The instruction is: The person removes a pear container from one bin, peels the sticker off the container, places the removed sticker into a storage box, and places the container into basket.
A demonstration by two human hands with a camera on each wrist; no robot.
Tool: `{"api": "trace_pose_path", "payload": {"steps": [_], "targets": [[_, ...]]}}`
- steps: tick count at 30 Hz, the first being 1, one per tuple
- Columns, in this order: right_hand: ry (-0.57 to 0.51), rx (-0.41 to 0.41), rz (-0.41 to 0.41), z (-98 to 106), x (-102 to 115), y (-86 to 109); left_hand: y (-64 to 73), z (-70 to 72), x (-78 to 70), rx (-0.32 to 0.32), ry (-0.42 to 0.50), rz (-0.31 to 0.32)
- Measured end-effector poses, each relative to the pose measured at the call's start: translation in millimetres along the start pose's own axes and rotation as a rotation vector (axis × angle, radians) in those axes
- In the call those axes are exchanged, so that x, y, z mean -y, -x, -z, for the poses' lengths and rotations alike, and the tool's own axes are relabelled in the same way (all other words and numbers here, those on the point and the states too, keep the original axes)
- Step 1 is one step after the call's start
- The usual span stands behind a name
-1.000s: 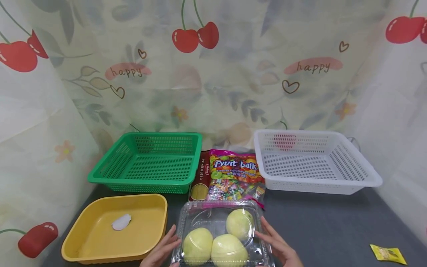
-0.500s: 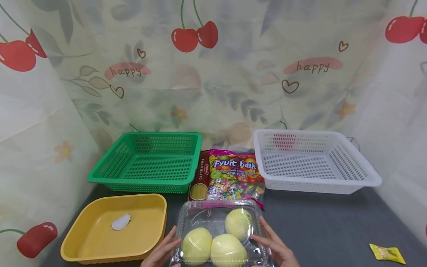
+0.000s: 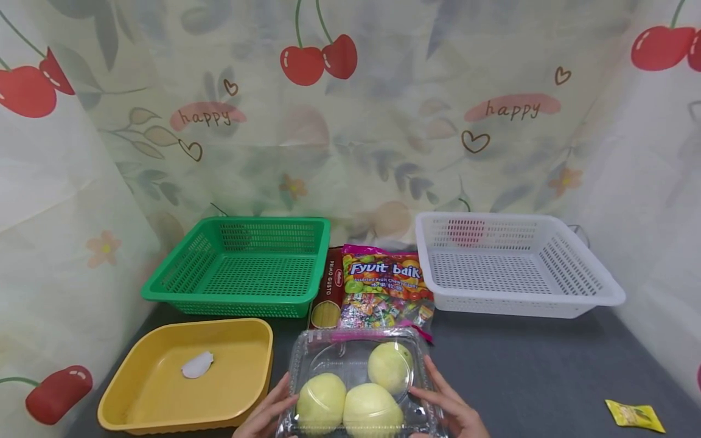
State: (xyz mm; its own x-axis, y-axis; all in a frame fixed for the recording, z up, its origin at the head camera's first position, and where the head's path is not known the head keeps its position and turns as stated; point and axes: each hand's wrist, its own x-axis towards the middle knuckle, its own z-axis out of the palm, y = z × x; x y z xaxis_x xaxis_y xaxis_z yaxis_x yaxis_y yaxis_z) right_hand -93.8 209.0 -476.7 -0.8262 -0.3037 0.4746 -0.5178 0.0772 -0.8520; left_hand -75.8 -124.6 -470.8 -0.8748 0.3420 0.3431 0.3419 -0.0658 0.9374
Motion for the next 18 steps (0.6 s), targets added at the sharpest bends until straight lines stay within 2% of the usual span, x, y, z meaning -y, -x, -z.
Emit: {"api": "trace_pose_path", "payload": {"steps": [3,5,8,10,12,15,18], "targets": [[0.073,-0.067,-0.051,-5,5,0.5,0.0,0.2,-3.0,-0.014,-0.043,0.104],[0.126,-0.109,-0.112,-8,11,0.1,-0.1,-2.5,-4.9,-0.054,-0.088,0.141],[0.192,-0.153,-0.241,-12,20,-1.7,-0.3,-9.2,-4.1,-0.148,-0.135,0.047],[0.221,-0.174,-0.298,-15,25,-2.8,-0.7,-12.3,-0.4,-0.199,-0.173,-0.095],[0.245,-0.194,-0.304,-18,28,-3.5,-1.1,-14.8,1.7,-0.240,-0.191,-0.208],[0.262,-0.218,-0.242,-23,31,-3.4,-1.5,-17.6,-0.3,-0.293,-0.244,-0.231],[0.288,-0.249,-0.221,-27,35,-4.2,-0.7,-21.3,-7.2,-0.355,-0.301,-0.123]]}}
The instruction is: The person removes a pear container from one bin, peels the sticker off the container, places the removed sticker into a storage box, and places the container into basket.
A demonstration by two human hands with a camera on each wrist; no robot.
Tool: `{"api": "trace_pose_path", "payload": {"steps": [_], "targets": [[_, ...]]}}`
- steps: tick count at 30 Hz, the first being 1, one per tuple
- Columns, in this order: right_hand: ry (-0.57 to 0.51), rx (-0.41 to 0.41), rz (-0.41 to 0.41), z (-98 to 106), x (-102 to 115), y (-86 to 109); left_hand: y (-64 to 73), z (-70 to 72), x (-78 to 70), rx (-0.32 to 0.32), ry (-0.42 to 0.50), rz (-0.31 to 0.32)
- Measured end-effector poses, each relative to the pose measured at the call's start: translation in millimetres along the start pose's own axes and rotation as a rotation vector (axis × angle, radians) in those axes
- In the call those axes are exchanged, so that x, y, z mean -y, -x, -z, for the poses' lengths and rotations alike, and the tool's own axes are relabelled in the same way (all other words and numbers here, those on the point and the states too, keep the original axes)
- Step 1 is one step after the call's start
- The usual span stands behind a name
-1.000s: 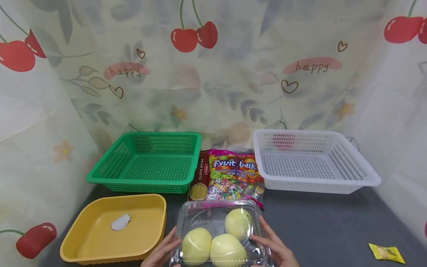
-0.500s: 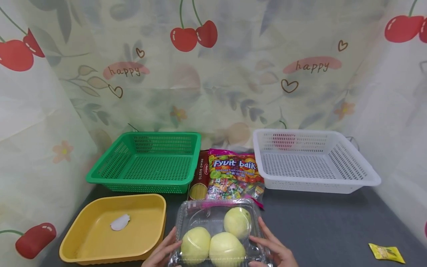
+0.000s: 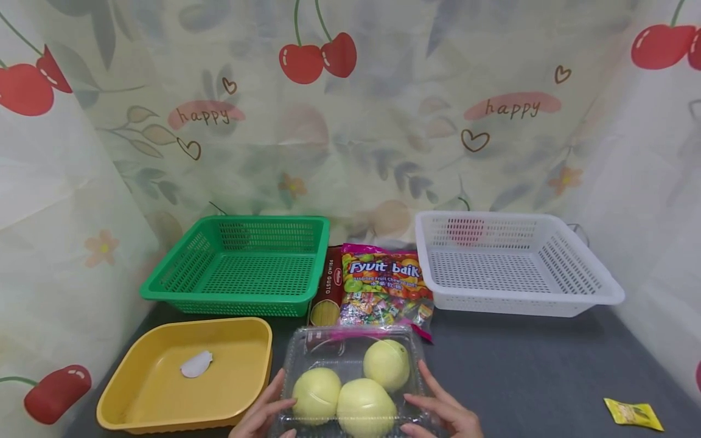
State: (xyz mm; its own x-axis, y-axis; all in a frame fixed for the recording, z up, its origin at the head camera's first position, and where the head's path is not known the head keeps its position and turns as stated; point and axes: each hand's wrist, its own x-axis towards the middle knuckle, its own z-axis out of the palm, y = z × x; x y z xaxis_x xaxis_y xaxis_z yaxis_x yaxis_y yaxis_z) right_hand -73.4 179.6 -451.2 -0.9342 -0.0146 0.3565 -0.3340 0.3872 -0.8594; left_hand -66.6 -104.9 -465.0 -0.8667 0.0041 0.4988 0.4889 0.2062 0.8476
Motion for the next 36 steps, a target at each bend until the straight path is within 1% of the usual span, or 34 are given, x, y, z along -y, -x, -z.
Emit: {"api": "trace_pose_path", "payload": {"steps": [2,4,6,8,9,11,14,15,16,17,21,23,25,28,31,33,36], "targets": [[0.029,-0.026,-0.015,-1,5,0.0,-0.1,0.4,-3.7,-0.003,-0.039,0.033],[0.054,-0.050,-0.039,-2,9,-0.4,-0.4,1.6,-6.2,0.009,-0.041,0.048],[0.067,-0.067,-0.046,-3,13,-0.7,-1.2,3.3,-7.6,0.027,-0.031,0.026],[0.056,-0.077,-0.032,-3,16,-0.6,-2.4,5.2,-10.0,0.040,-0.015,0.026],[0.043,-0.077,-0.026,-3,17,-0.5,-3.1,6.3,-11.6,0.045,-0.013,0.044],[0.023,-0.081,-0.028,-3,19,-0.5,-4.8,8.7,-15.5,0.065,-0.025,0.110],[-0.011,-0.085,-0.075,-3,21,-1.1,-6.8,11.6,-20.6,0.096,-0.057,0.229],[-0.020,-0.089,-0.096,-3,22,-1.5,-7.1,11.9,-21.7,0.098,-0.065,0.261],[-0.028,-0.091,-0.118,-3,22,-1.8,-7.3,12.0,-22.1,0.096,-0.072,0.269],[-0.039,-0.093,-0.138,-4,23,-2.1,-7.2,11.8,-21.7,0.090,-0.080,0.252],[-0.052,-0.103,-0.143,-6,22,-2.7,-5.5,9.9,-17.6,0.032,-0.083,0.141],[-0.052,-0.111,-0.129,-7,21,-2.5,-4.5,10.0,-15.2,0.027,-0.086,0.115],[-0.052,-0.122,-0.109,-7,22,-2.4,-4.0,10.5,-14.2,0.029,-0.085,0.128],[-0.047,-0.128,-0.081,-7,23,-2.2,-3.9,11.7,-14.7,0.047,-0.092,0.168],[-0.044,-0.123,-0.057,-5,25,-2.5,-3.9,12.2,-16.5,0.054,-0.088,0.179],[-0.045,-0.116,-0.038,-4,26,-2.9,-4.2,11.8,-17.5,0.039,-0.075,0.149],[-0.062,-0.101,-0.002,-3,28,-4.2,-4.9,10.9,-19.0,0.008,-0.056,0.081]]}}
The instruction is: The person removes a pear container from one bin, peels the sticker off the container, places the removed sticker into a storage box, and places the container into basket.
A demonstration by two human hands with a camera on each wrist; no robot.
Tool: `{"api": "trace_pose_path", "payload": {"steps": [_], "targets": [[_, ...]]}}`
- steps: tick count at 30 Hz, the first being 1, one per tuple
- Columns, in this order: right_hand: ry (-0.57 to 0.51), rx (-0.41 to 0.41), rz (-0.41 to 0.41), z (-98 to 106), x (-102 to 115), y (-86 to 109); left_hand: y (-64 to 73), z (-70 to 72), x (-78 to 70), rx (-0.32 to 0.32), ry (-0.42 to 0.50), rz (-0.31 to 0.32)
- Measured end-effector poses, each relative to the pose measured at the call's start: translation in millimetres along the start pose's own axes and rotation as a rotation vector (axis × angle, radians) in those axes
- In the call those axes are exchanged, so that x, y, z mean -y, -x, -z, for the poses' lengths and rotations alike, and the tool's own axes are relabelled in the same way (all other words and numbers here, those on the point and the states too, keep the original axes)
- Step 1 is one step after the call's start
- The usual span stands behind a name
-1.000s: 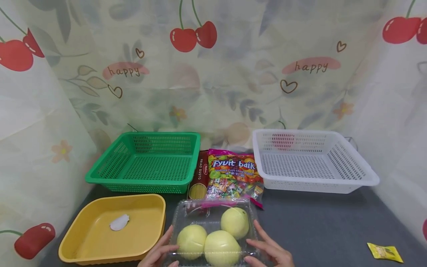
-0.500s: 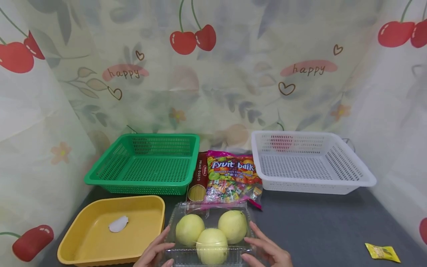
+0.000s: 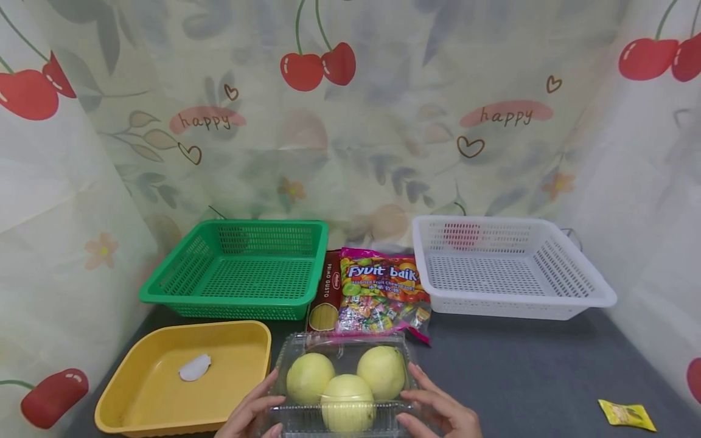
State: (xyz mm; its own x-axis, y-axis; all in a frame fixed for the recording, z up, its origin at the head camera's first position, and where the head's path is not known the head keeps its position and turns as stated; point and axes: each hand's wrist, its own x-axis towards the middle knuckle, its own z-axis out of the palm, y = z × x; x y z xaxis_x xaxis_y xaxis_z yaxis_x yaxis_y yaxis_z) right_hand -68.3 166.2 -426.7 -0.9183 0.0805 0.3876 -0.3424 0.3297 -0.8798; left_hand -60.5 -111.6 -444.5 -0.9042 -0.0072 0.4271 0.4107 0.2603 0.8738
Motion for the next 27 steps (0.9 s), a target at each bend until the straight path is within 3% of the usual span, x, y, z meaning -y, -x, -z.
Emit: {"api": "trace_pose_path", "payload": {"steps": [3,6,10,16,19,27], "targets": [[-0.016,0.006,0.017,1,2,-1.6,-1.5,1.1,-2.9,-0.016,0.002,-0.032],[-0.013,0.013,0.015,2,6,-3.6,-4.3,3.8,-9.6,-0.008,-0.023,-0.013],[-0.005,0.040,0.025,4,11,-8.1,-11.4,7.6,-24.7,0.000,-0.054,0.049],[-0.075,0.116,0.129,9,13,-17.4,-22.8,13.2,-44.4,0.041,-0.063,0.141],[-0.091,0.134,0.163,11,15,-22.5,-26.0,14.1,-47.4,0.034,-0.073,0.112],[-0.209,0.195,0.284,11,21,-37.1,-34.5,22.3,-37.6,0.028,-0.055,-0.225]]}}
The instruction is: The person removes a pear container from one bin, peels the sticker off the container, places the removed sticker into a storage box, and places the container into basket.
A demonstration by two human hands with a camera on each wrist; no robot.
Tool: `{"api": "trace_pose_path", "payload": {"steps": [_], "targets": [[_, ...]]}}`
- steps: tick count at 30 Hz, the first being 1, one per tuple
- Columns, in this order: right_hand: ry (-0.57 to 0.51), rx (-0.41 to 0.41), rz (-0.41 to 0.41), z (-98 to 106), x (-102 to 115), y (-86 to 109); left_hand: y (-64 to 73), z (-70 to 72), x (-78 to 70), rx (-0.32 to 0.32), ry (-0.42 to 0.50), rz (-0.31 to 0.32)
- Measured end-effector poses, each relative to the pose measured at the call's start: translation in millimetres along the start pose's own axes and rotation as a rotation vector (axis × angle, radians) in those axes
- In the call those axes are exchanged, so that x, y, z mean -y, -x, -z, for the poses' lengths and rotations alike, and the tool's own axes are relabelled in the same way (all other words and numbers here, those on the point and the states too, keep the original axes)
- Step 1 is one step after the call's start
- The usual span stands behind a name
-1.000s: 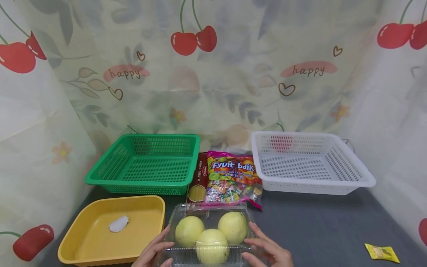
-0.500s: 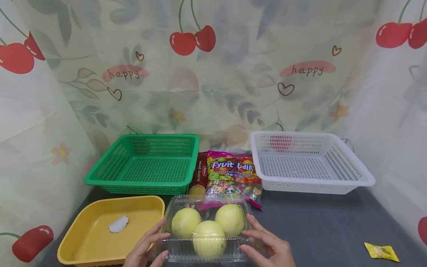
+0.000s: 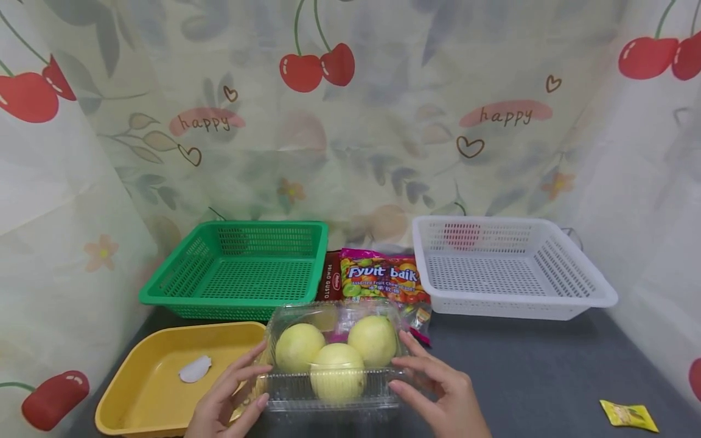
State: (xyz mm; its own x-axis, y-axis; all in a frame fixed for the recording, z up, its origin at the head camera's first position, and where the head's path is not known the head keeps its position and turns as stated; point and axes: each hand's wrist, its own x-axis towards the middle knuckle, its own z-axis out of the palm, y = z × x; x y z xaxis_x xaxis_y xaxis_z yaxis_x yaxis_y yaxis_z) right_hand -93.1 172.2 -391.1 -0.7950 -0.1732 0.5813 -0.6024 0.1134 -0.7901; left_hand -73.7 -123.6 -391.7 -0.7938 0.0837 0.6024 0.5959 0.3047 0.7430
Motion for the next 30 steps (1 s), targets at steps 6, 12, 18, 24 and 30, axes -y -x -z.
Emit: {"api": "trace_pose_path", "payload": {"steps": [6,12,18,24,30], "targets": [[0.080,0.023,0.034,-2,6,-13.8,-11.4,11.9,4.1,0.020,0.033,-0.174],[0.108,0.048,0.036,-6,9,-27.5,-23.5,25.0,-1.8,0.044,-0.002,-0.149],[0.075,0.041,0.075,-18,8,-47.0,-36.3,36.3,-6.1,0.013,-0.028,-0.006],[0.011,0.013,0.128,-29,5,-63.2,-48.6,43.7,-3.1,-0.031,-0.058,-0.013],[-0.005,0.024,0.116,-39,7,-79.4,-63.6,51.9,1.3,-0.077,-0.031,0.022]]}}
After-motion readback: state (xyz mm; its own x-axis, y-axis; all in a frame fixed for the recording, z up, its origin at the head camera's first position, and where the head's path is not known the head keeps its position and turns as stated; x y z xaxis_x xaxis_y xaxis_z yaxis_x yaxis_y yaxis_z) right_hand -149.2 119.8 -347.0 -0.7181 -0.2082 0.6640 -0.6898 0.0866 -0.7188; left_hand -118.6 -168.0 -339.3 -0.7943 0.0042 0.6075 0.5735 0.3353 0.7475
